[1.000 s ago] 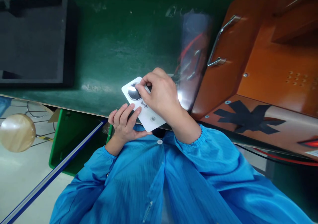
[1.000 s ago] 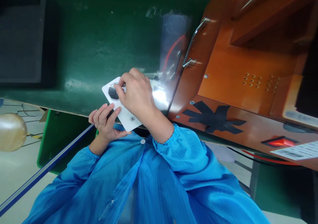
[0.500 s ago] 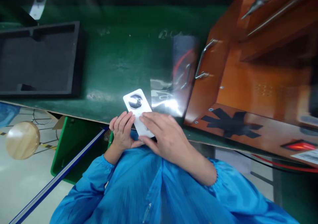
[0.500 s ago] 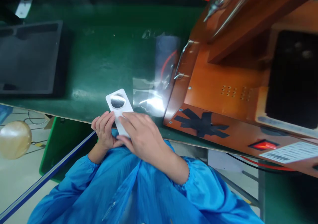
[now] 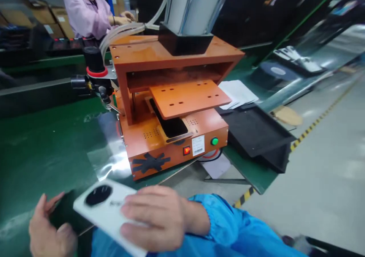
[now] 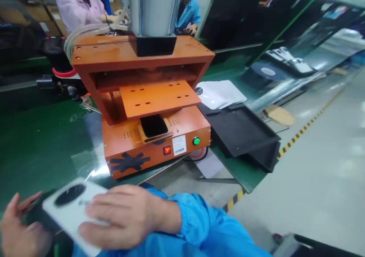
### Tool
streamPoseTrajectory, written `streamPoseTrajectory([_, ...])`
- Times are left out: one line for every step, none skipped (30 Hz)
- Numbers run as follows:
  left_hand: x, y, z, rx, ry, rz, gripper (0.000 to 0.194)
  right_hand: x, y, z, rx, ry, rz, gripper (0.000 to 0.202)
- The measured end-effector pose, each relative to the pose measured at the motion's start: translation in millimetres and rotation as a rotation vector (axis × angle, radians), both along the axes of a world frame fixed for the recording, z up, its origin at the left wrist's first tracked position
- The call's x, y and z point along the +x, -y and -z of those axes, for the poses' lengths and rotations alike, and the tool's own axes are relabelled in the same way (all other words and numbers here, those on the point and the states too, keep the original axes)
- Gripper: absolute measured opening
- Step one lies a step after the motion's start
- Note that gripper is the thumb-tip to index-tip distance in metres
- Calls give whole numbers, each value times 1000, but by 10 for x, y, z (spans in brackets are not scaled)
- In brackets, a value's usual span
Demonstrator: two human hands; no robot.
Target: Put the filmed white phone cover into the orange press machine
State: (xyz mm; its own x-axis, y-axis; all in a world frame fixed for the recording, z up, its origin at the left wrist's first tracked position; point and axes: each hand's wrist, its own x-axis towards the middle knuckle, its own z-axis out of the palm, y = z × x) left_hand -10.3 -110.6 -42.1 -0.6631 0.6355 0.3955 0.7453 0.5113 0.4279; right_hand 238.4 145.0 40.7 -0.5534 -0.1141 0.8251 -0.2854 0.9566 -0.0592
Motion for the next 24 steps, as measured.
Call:
streamPoseTrajectory([51,-70,-31,6,37,-68,78,161,-127,-73,-59,-13,82,23])
streamPoseTrajectory([104,-128,-61,7,74,-131,75,303,-273,-134,-98,-8,173,31])
streamPoseTrajectory([150,-172,-85,1,100,-171,73,415,-432,-179,-118,4,271,41])
streamPoseTrajectory([183,-198,-98,-3,113,-193,72,493,-596,-209,-123,11,365,52])
streamPoseTrajectory([201,-208,-99,-5,120,-212,72,536,-757,-227,-114,4,446,60])
streamPoseTrajectory([204,-204,-87,-10,119,-229,71,548,-910,-235,-101,3,512,64])
streamPoseTrajectory([197,-192,-68,-17,105,-242,71,536,-1051,-238,-86,16,559,64])
streamPoseTrajectory([183,-175,-45,-32,84,-242,70,507,-1177,-240,-72,62,588,59])
streamPoseTrajectory([167,-159,-25,-48,59,-226,70,471,-1287,-244,-63,142,600,52])
streamPoseTrajectory([155,-146,-12,-60,31,-199,70,434,-1380,-251,-62,243,596,46])
streamPoseTrajectory([150,-140,-10,-69,1,-162,70,403,-1458,-261,-69,341,582,41])
streamPoseTrajectory([154,-141,-18,-65,-30,-123,71,381,-1521,-274,-79,422,562,39])
streamPoseTrajectory([167,-149,-35,-53,-61,-86,71,369,-1572,-288,-87,473,540,39])
streamPoseTrajectory([186,-162,-58,-36,-92,-53,71,366,-1613,-302,-97,498,523,39])
streamPoseTrajectory([209,-179,-82,-16,-125,-30,70,372,-1646,-313,-105,505,507,39])
streamPoseTrajectory([231,-197,-105,-3,-153,-9,69,383,-1672,-322,-112,513,487,39])
streamPoseTrajectory([251,-213,-125,6,-177,10,67,397,-1693,-328,-119,527,464,41])
streamPoseTrajectory([265,-223,-139,10,-192,25,65,412,-1708,-332,-125,543,444,43])
streamPoseTrajectory([274,-228,-148,8,-203,39,63,425,-1721,-334,-129,559,431,47])
streamPoseTrajectory([277,-227,-151,6,-212,51,61,434,-1732,-334,-131,573,423,49])
streamPoseTrajectory([275,-221,-148,3,-219,61,60,437,-1745,-334,-134,580,420,50])
streamPoseTrajectory([270,-211,-141,-2,-223,70,59,432,-1765,-332,-145,584,423,49])
streamPoseTrajectory([262,-199,-130,-6,-229,76,58,420,-1797,-328,-169,585,434,47])
streamPoseTrajectory([253,-187,-116,-8,-238,79,57,398,-1841,-323,-207,583,455,44])
